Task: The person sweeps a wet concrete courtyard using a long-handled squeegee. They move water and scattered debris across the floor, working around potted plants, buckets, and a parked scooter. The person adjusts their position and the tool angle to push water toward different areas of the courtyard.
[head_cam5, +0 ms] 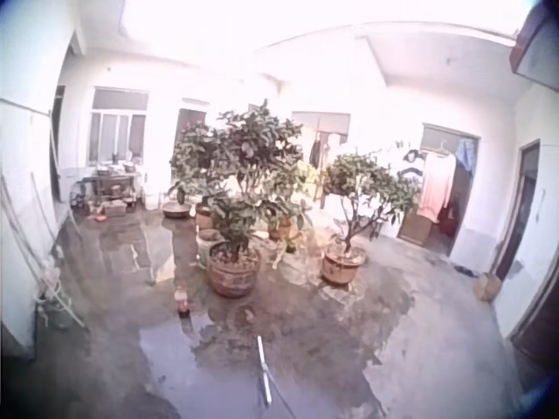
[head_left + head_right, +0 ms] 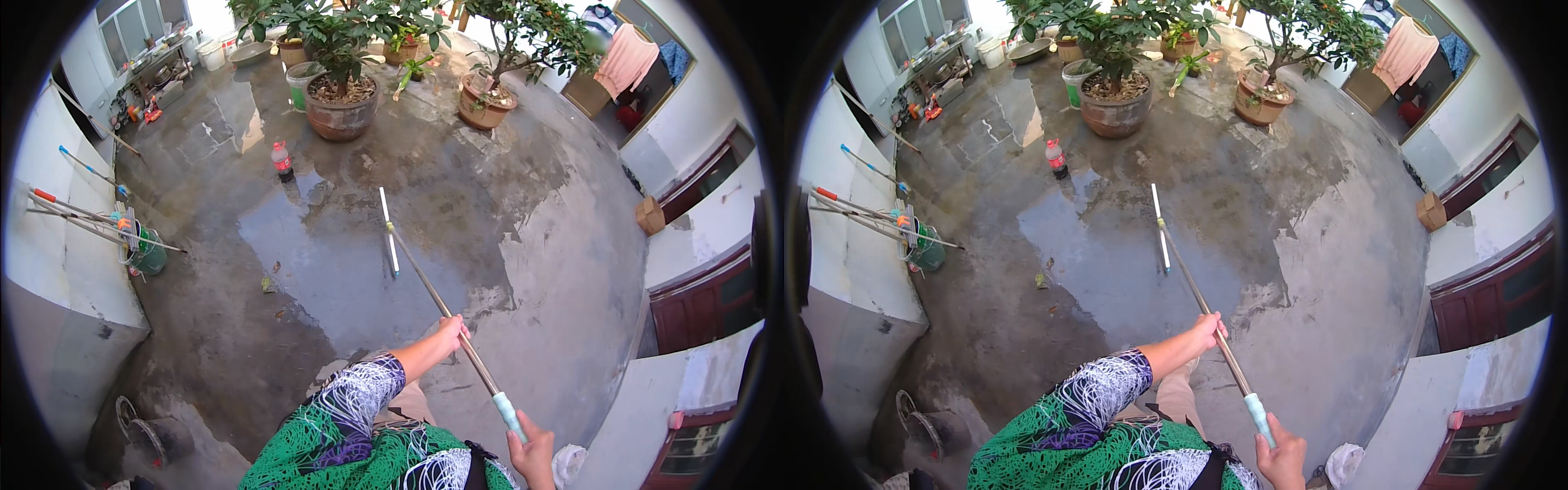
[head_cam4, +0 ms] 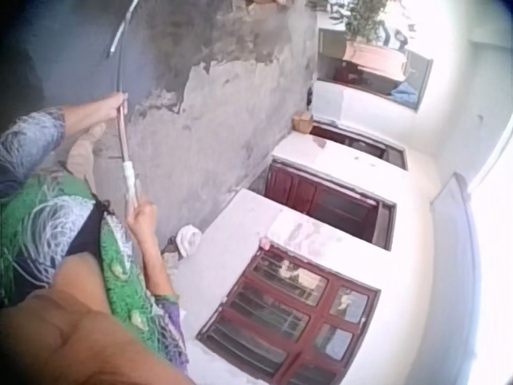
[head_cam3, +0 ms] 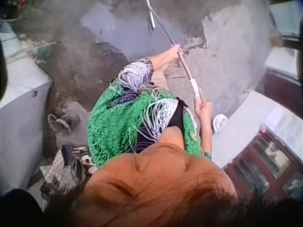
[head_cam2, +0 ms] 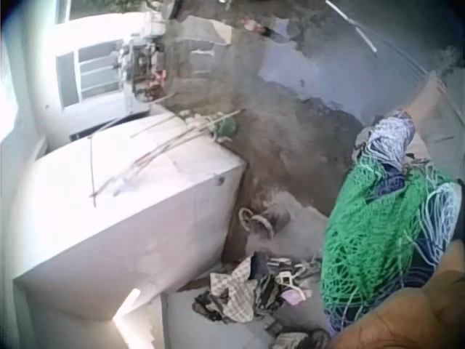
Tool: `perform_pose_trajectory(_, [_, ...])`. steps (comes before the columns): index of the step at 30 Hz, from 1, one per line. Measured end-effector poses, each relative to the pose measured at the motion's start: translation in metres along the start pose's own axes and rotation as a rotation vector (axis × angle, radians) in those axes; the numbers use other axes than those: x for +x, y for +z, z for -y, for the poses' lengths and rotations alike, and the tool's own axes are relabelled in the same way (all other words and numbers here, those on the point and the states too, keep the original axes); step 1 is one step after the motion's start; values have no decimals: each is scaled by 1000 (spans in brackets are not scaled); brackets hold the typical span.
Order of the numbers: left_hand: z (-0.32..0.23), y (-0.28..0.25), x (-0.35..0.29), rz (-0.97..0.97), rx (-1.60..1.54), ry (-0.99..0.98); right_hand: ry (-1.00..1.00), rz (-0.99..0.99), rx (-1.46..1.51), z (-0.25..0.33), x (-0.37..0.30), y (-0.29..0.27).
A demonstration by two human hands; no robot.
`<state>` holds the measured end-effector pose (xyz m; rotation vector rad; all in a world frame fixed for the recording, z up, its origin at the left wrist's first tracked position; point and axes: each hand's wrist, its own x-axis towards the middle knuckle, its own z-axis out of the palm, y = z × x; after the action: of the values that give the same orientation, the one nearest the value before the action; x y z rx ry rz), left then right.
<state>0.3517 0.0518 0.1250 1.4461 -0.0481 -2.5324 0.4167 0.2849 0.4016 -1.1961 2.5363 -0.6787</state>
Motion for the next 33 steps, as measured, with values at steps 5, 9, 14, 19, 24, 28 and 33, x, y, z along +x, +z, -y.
perform_pose_trajectory(5, [-8,86,73,73,-25,-98,-57,54,-199,-42,82,-4])
perform_pose_trajectory(9, [-33,106,125,70,-109,-131,-96,135,-228,-72,147,6])
perform_pose_trajectory(14, [-66,95,132,40,-221,-1,-254,278,-243,-86,202,-3])
perform_pose_trajectory(19, [-117,58,115,-93,-376,103,-421,473,-209,-83,257,-11])
perform_pose_trajectory(24, [-153,3,97,-98,-553,168,-571,599,-196,-57,302,-2])
perform_pose_trajectory(28, [-182,7,80,-245,-584,173,-496,633,-88,-37,346,-3])
perform_pose_trajectory(33, [-220,60,104,-345,-530,120,-447,456,67,-35,411,-24])
